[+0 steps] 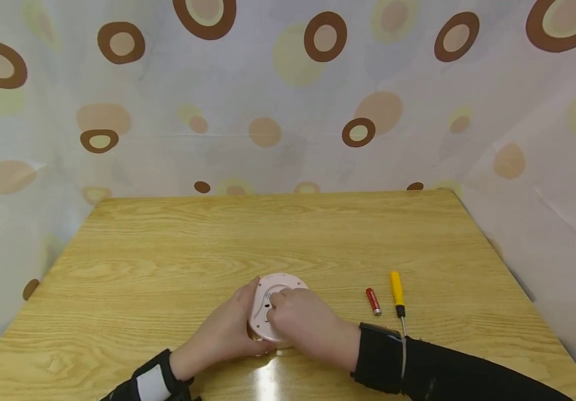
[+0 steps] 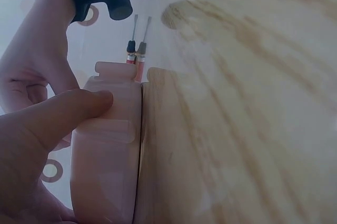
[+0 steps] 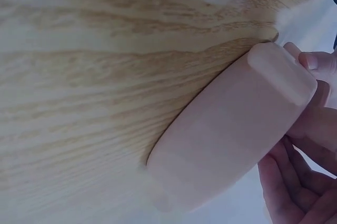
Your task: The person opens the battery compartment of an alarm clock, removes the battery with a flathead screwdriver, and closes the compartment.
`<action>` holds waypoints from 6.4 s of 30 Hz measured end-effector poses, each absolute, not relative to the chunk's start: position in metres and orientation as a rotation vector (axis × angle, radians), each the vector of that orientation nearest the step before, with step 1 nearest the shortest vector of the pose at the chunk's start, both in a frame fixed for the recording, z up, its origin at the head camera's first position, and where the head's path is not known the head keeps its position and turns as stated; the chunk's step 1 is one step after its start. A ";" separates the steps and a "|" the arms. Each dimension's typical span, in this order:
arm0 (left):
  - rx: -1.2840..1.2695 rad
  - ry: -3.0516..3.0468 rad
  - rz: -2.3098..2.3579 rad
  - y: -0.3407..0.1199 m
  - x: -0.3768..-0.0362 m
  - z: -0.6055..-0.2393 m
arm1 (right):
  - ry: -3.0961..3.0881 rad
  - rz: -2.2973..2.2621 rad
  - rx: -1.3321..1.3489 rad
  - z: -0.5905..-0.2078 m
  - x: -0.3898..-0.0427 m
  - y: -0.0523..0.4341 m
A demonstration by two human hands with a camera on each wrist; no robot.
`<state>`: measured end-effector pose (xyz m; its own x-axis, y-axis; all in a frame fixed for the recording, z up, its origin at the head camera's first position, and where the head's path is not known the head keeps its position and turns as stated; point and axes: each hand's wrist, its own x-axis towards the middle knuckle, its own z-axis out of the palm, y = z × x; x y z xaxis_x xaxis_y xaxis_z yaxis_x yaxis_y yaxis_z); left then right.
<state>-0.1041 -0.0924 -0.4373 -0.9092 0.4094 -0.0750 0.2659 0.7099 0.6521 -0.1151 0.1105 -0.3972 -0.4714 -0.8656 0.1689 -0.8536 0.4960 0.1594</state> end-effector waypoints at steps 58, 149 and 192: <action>0.550 2.715 0.960 -0.091 -0.105 -0.437 | -2.663 0.038 1.302 -0.393 -0.111 0.132; 0.670 2.868 1.169 -0.105 -0.101 -0.397 | -2.966 0.344 1.097 -0.414 -0.110 0.142; 0.830 2.732 1.034 -0.081 -0.105 -0.388 | -1.981 0.222 1.582 -0.375 -0.125 0.166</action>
<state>-0.1050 -0.0806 -0.3875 -0.8455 0.5260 0.0918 0.4550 0.6197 0.6395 -0.1254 0.1662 -0.3751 -0.1214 -0.8353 0.5362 -0.9333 0.2800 0.2250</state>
